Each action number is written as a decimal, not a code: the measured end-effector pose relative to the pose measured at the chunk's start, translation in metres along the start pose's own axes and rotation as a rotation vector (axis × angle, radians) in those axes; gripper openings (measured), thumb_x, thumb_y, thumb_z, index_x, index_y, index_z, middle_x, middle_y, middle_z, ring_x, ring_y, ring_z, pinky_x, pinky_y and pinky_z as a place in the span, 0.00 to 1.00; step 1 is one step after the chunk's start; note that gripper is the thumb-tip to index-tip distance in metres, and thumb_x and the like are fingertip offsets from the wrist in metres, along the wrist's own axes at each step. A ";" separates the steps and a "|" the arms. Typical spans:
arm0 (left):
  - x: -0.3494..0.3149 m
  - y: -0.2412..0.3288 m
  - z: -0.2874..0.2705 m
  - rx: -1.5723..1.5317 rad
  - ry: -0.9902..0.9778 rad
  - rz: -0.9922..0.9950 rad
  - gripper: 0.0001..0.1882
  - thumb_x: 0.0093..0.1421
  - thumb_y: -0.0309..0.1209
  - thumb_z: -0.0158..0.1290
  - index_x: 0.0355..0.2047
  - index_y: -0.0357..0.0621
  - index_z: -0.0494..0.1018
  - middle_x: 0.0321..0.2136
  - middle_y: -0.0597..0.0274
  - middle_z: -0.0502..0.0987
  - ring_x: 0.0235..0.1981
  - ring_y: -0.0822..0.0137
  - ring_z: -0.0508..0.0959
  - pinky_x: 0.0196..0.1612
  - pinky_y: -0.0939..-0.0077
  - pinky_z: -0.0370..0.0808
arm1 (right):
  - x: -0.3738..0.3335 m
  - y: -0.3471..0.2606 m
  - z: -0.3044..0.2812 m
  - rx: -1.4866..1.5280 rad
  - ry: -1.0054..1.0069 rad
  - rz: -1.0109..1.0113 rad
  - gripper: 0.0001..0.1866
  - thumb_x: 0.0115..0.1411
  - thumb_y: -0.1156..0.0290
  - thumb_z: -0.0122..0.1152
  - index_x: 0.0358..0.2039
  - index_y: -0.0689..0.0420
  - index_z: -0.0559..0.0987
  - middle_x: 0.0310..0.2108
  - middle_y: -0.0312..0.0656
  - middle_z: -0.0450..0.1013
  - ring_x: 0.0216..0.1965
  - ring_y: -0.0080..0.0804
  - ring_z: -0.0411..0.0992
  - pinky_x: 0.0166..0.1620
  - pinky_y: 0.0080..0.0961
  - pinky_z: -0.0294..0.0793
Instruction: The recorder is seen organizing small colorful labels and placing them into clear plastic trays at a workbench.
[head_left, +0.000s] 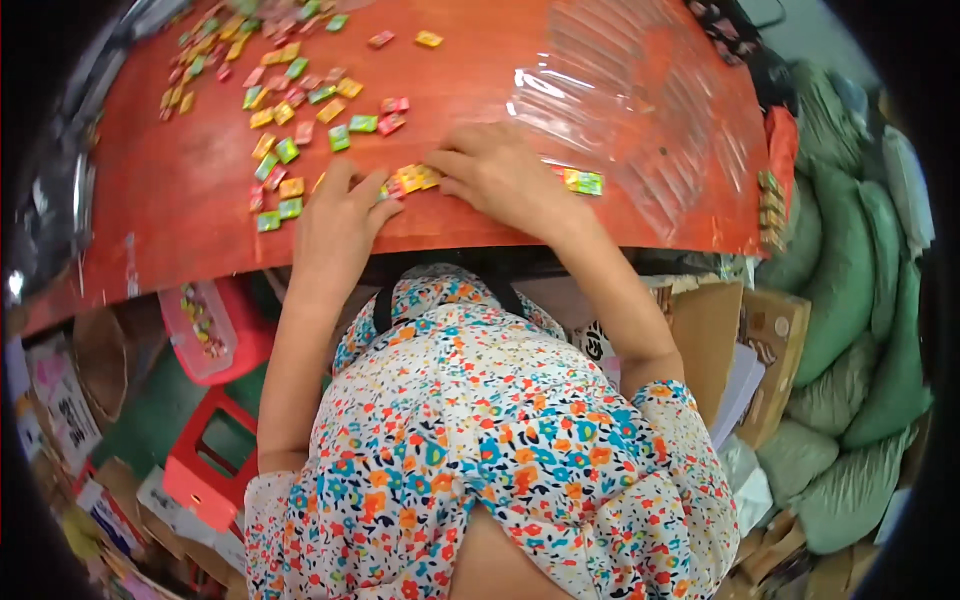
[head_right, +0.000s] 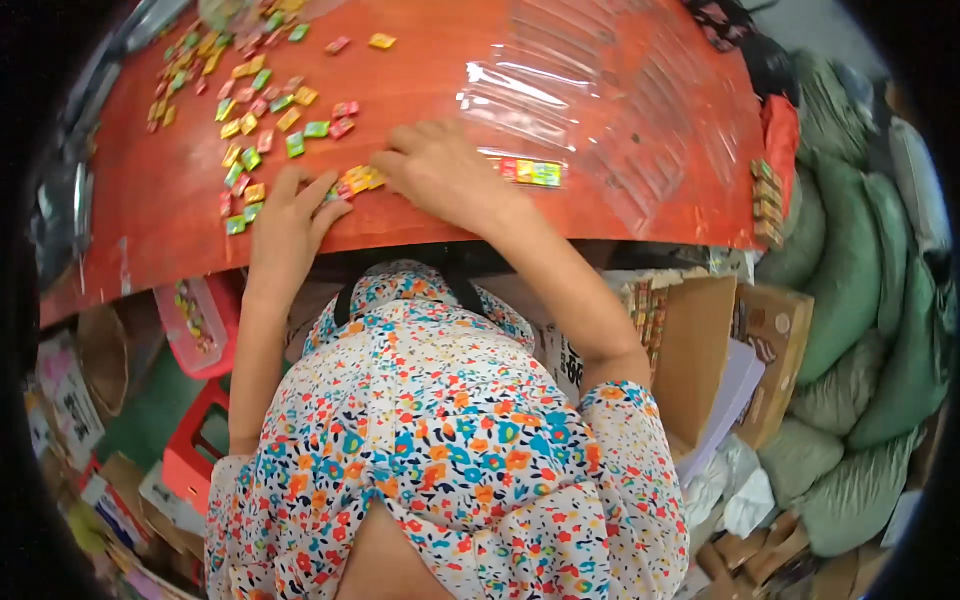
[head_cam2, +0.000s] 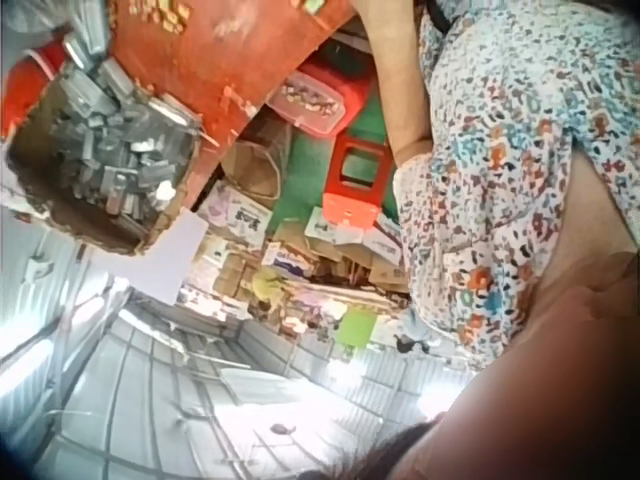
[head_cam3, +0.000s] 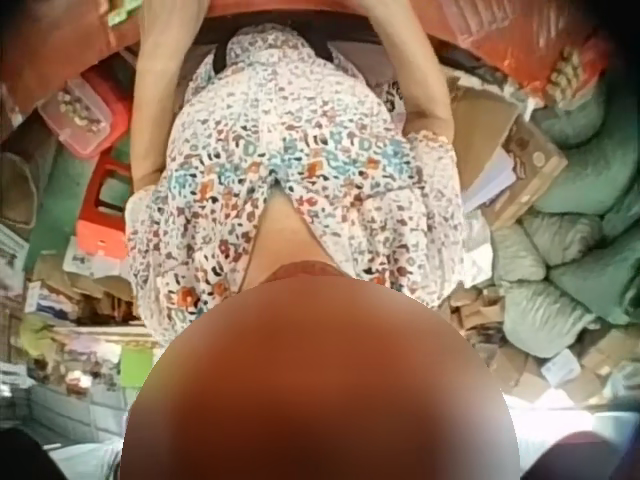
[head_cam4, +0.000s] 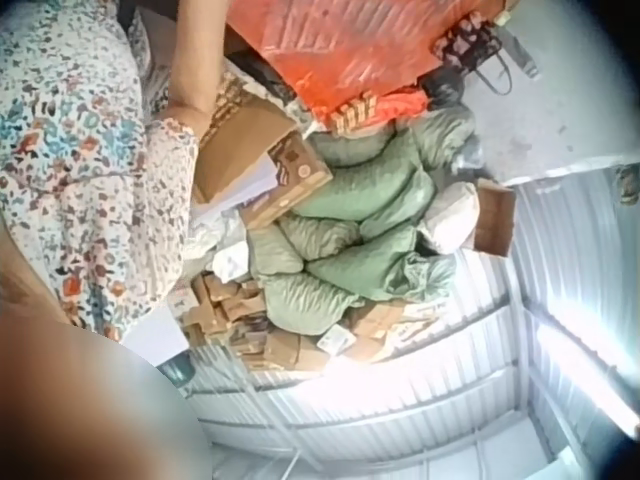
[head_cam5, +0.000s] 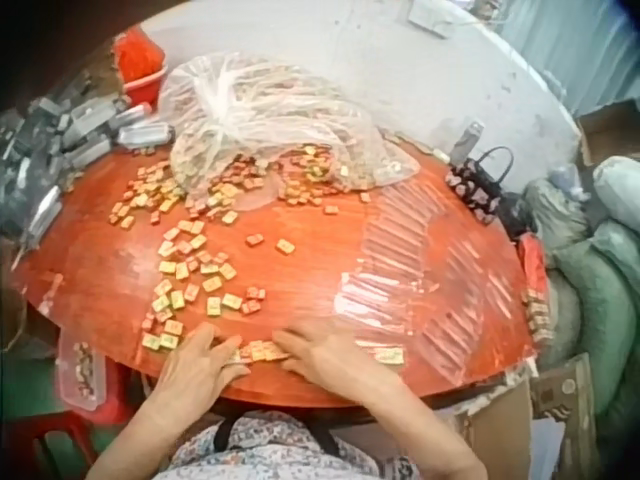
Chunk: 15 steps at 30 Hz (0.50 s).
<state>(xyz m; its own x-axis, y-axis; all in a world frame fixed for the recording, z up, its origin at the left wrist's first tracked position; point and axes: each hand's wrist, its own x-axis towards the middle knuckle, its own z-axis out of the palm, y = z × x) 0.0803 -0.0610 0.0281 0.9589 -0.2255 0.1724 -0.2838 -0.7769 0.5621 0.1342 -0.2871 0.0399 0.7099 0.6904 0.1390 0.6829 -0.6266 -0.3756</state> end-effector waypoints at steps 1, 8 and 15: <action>0.001 -0.002 0.002 0.019 0.002 0.014 0.20 0.53 0.35 0.63 0.44 0.39 0.76 0.36 0.51 0.72 0.37 0.51 0.77 0.38 0.59 0.75 | 0.000 -0.001 0.003 -0.017 0.012 0.027 0.17 0.55 0.66 0.65 0.45 0.54 0.80 0.43 0.41 0.75 0.45 0.40 0.73 0.49 0.36 0.70; 0.011 0.006 0.002 -0.017 -0.010 0.082 0.15 0.55 0.35 0.62 0.41 0.42 0.79 0.33 0.56 0.72 0.32 0.55 0.77 0.34 0.61 0.74 | -0.018 -0.010 0.002 -0.114 0.134 0.053 0.14 0.56 0.66 0.64 0.43 0.53 0.80 0.39 0.41 0.74 0.43 0.40 0.72 0.49 0.37 0.68; 0.090 0.051 0.042 -0.054 -0.041 0.363 0.12 0.57 0.37 0.60 0.37 0.45 0.78 0.35 0.58 0.73 0.36 0.56 0.78 0.37 0.61 0.76 | -0.062 0.041 -0.045 -0.143 0.317 0.196 0.14 0.55 0.69 0.65 0.42 0.57 0.81 0.35 0.43 0.76 0.39 0.44 0.74 0.42 0.37 0.73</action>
<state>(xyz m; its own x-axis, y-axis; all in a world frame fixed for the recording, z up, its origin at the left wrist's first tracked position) 0.1525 -0.1461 0.0384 0.7948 -0.5052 0.3361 -0.6044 -0.6101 0.5123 0.1259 -0.3718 0.0576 0.8322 0.4209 0.3610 0.5301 -0.7949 -0.2952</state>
